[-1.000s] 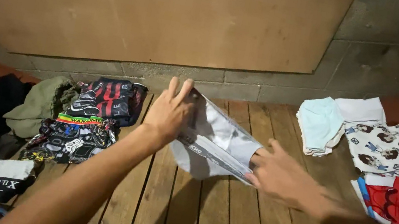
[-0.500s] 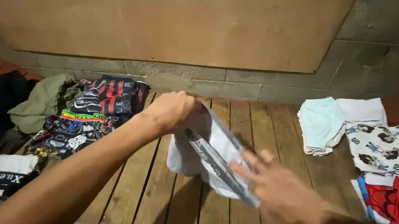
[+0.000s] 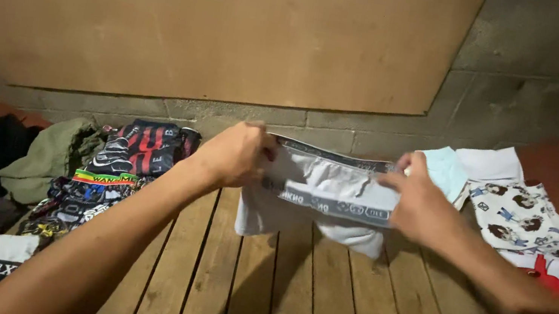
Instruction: Folding various types of underwear on a wooden bench.
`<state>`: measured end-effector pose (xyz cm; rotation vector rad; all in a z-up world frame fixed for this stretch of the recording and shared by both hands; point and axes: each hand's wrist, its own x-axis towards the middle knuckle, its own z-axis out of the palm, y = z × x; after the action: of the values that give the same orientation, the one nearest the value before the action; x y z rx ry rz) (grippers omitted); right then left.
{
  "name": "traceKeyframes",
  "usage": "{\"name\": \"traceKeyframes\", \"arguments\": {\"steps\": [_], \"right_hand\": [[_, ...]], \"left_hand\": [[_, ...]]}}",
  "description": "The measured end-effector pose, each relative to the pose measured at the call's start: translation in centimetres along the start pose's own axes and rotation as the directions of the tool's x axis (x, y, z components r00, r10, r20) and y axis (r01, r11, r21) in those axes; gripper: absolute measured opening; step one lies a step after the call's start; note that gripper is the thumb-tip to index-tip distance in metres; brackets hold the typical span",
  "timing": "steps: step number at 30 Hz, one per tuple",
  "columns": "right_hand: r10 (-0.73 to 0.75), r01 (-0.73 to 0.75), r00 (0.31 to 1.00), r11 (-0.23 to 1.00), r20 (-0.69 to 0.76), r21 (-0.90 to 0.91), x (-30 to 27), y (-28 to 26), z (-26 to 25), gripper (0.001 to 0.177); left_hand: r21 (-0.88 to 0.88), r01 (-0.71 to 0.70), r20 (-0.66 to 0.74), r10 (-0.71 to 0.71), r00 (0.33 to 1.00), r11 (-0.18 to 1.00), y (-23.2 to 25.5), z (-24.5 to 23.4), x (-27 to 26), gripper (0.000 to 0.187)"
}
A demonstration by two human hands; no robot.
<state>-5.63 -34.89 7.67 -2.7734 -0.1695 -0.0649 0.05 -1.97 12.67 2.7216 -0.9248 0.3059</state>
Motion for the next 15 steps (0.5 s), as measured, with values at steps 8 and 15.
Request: {"name": "traceKeyframes", "arguments": {"steps": [8,15], "right_hand": [[0.218,-0.220,0.976,0.972,-0.023,-0.082,2.1,2.7,-4.9,0.027],[-0.317,0.245,0.924,0.920,0.215,0.305,1.2,4.8,-6.7,0.030]], "left_hand": [[-0.270,0.066,0.129,-0.032,0.991,0.961,-2.9,0.6,0.9,0.025],[-0.273,0.572,0.084,-0.573,0.815,0.773,-0.8,-3.0,1.0,0.028]]}}
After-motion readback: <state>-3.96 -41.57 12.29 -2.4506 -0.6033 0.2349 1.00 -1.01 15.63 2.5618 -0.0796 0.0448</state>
